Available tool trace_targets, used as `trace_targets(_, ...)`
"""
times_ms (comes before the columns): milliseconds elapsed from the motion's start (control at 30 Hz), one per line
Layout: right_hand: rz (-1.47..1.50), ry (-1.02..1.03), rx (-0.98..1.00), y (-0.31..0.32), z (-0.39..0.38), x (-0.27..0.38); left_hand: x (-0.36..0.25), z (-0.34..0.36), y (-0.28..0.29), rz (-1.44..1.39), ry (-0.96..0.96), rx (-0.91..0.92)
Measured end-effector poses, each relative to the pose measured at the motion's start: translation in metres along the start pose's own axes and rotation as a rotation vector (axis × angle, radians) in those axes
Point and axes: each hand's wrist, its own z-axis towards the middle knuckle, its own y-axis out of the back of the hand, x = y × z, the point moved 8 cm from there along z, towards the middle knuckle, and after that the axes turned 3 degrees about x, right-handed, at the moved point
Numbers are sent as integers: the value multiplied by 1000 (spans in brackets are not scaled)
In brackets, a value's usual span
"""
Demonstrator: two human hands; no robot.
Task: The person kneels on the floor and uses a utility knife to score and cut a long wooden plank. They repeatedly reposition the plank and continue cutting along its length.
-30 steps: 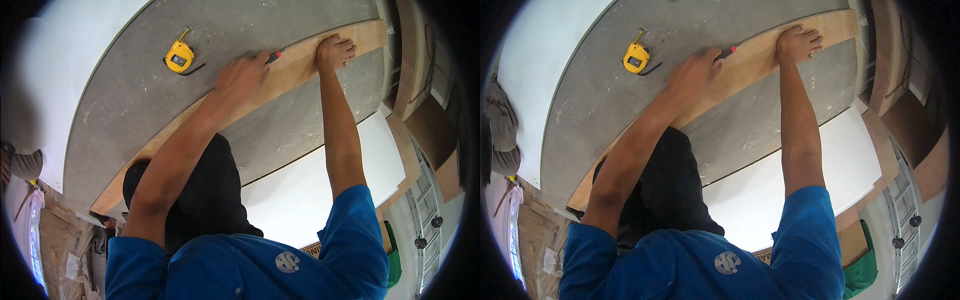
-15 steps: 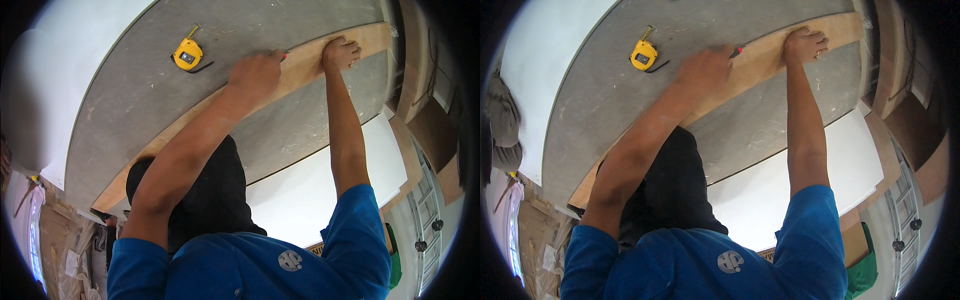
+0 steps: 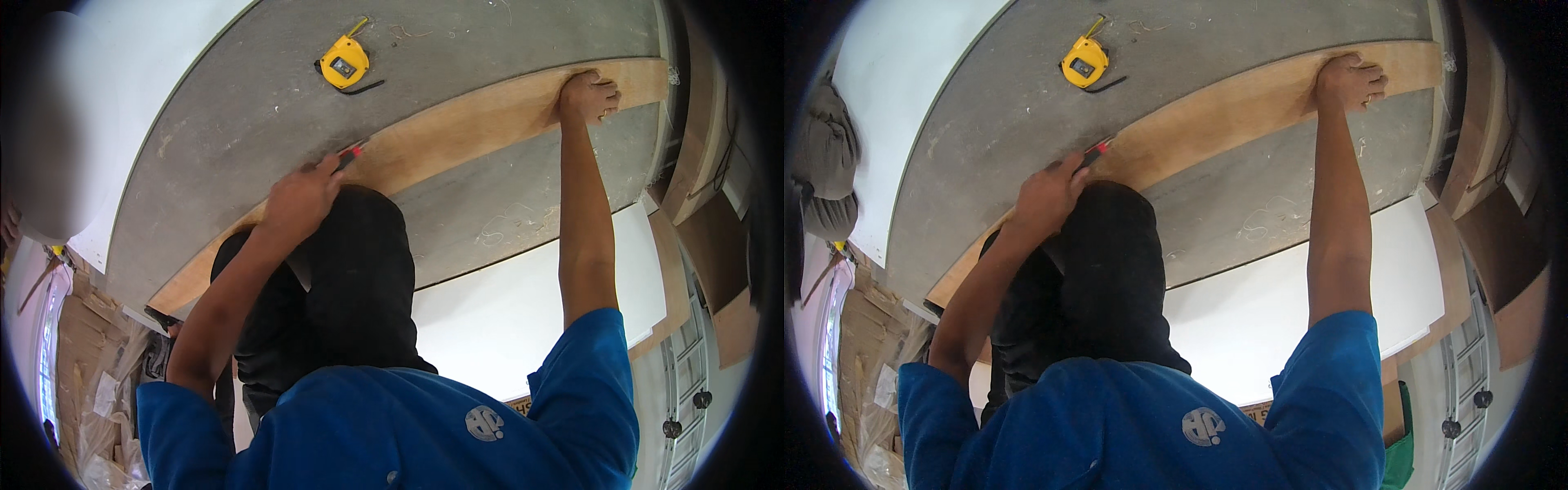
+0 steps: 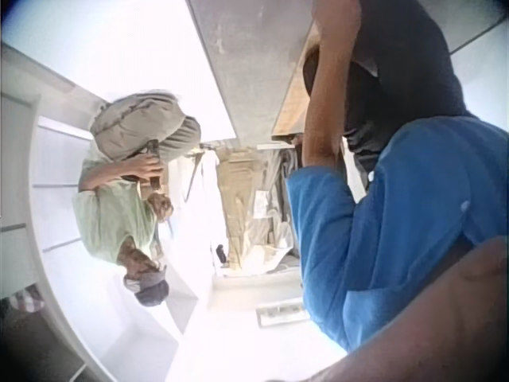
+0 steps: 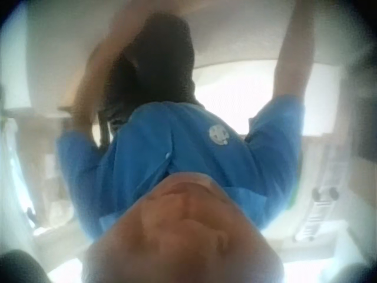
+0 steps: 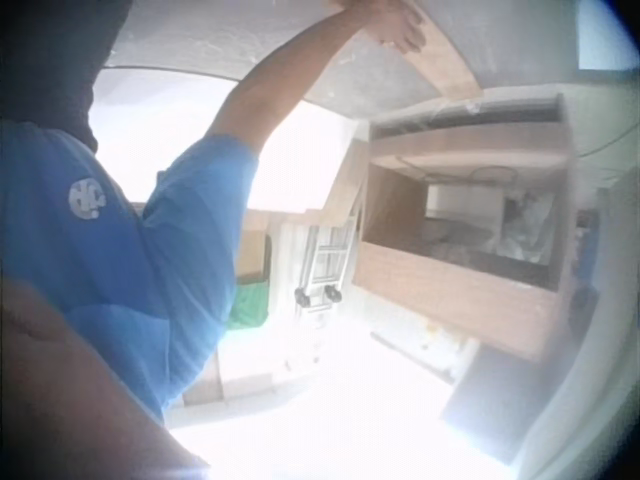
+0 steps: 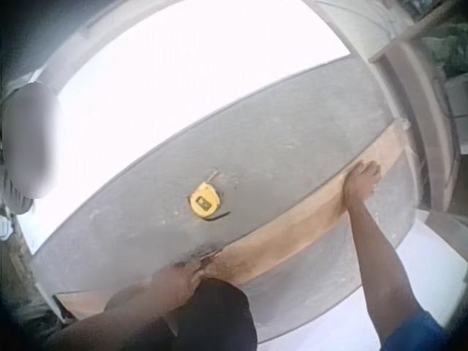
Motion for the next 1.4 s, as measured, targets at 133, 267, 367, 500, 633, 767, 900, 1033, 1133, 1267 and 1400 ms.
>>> trace_targets(133,-20,40,-39,0,1,-2,-6,-7,12,-20,-3,-24)
trace_targets(267,-3,13,0,5,-4,5,-89,42,35,-253,-214,-139)
trace_targets(367,9,10,18,2,-6,8,-148,108,31,-271,-239,-49)
trace_targets(500,-9,6,21,3,-8,9,-185,148,33,-288,-278,-79)
trace_targets(633,-5,11,-4,2,-6,1,-196,151,43,-238,-361,-176)
trace_targets(767,-9,48,-18,0,-3,1,-214,158,51,-175,-359,-154)
trace_targets(900,10,57,-12,1,-4,3,-206,152,44,-126,-354,-155)
trace_targets(1033,29,50,6,5,-6,9,-160,121,25,-123,-276,-120)
trace_targets(1133,25,74,-33,4,-7,4,-113,85,18,-100,-210,-89)
trace_targets(1267,45,16,27,4,-5,8,-52,36,11,-46,-62,-8)
trace_targets(1400,15,23,-16,0,-2,0,-16,3,6,37,3,-7)
